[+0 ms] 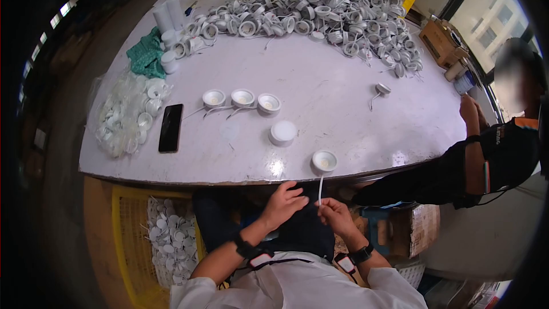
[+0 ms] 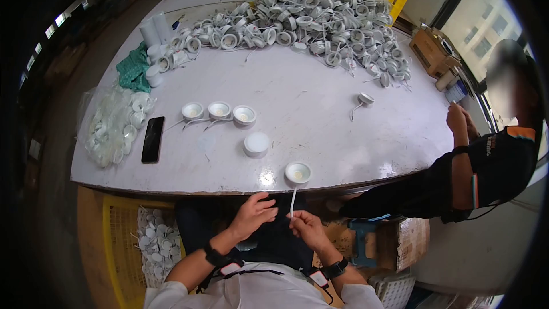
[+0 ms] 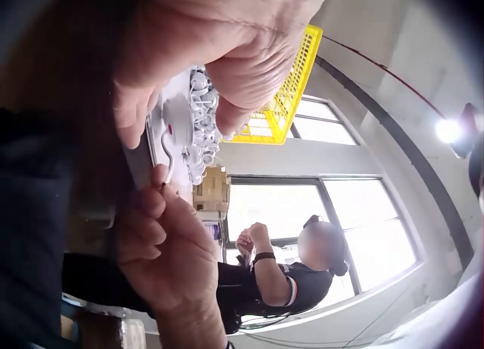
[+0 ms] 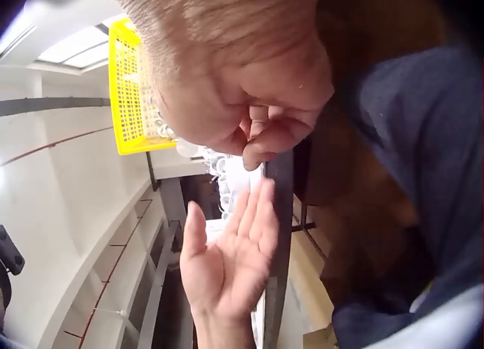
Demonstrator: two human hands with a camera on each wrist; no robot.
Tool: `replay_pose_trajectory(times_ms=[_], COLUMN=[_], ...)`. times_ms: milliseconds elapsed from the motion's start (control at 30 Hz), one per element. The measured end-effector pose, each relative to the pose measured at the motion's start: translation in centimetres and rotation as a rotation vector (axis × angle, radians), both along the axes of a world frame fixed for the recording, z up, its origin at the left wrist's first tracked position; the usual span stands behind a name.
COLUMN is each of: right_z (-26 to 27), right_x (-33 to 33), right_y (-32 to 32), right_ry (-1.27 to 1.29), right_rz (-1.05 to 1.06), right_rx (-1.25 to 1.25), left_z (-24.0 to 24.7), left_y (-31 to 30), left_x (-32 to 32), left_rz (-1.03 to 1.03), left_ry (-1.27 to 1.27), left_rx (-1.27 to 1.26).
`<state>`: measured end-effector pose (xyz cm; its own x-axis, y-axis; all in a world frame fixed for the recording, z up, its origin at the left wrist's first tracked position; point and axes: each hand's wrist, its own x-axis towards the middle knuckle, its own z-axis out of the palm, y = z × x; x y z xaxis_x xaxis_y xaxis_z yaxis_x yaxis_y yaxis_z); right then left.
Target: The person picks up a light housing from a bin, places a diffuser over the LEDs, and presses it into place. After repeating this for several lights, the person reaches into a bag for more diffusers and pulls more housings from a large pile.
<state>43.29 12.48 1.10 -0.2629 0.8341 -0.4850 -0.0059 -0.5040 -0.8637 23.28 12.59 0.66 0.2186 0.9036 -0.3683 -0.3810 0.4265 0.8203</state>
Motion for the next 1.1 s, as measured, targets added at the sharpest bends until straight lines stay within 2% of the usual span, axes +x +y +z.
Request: replay_pose_trajectory(times_ms=[67, 100, 300, 400, 500, 533, 600, 667, 700, 733, 767, 833, 933, 1000, 1100], right_z=[-0.3, -0.3, 0.4, 0.3, 0.6, 1.4, 3.9, 3.5, 2.5, 2.0, 2.4, 1.9, 1.4, 0.5, 0.3], right_x=[0.1, 0.2, -0.3, -1.3, -2.6, -3.0, -3.7, -4.5, -5.0, -5.7, -6.7, -8.2, -9.6, -9.7, -9.5], right_y=[-1.2, -1.7, -2.3, -2.0, -1.1, -0.4, 2.3, 6.1, 8.4, 10.9, 12.9, 15.9, 17.7, 18.0, 17.8], right_ry=[-0.007, -0.003, 0.031, 0.08, 0.091, 0.093, -0.236, -0.295, -0.369, -0.351, -0.382, -0.422, -0.567, -0.634, -0.535], right_rz=[0.149, 0.158, 0.511, 0.595, 0.665, 0.671, 0.794, 0.425, 0.197, 0.057, -0.024, -0.061, -0.021, 0.027, 0.013], right_rx=[0.02, 0.02, 0.092, 0.191, 0.204, 0.204, 0.429, 0.576, 0.503, 0.535, 0.462, 0.494, 0.414, 0.536, 0.482], left_z=[-0.1, -0.6, -0.6, 0.1, -0.6, 0.2, 0.7, 1.3, 1.4, 1.5, 1.7, 1.8, 1.4, 1.5, 0.8], left_y=[0.4, 0.7, 0.6, 0.0, -0.3, -0.3, -0.6, -1.1, -1.2, -1.2, -1.3, -1.5, -2.3, -2.8, -3.3], left_x=[1.4, 2.0, 1.9, 0.7, -1.1, -1.6, -3.1, -4.9, -5.6, -6.1, -6.5, -6.8, -7.0, -6.8, -6.8], left_rz=[0.018, 0.054, 0.301, 0.467, 0.427, 0.478, 0.501, 0.496, 0.499, 0.507, 0.515, 0.53, 0.495, 0.526, 0.521], left_ry=[0.002, -0.029, -0.067, -0.109, -0.034, -0.064, -0.032, 0.03, 0.033, 0.025, 0.017, 0.017, 0.088, 0.037, 0.04], left_rx=[-0.05, -0.041, -0.028, 0.047, 0.085, 0.081, 0.109, 0.142, 0.143, 0.164, 0.184, 0.196, 0.189, 0.17, 0.161])
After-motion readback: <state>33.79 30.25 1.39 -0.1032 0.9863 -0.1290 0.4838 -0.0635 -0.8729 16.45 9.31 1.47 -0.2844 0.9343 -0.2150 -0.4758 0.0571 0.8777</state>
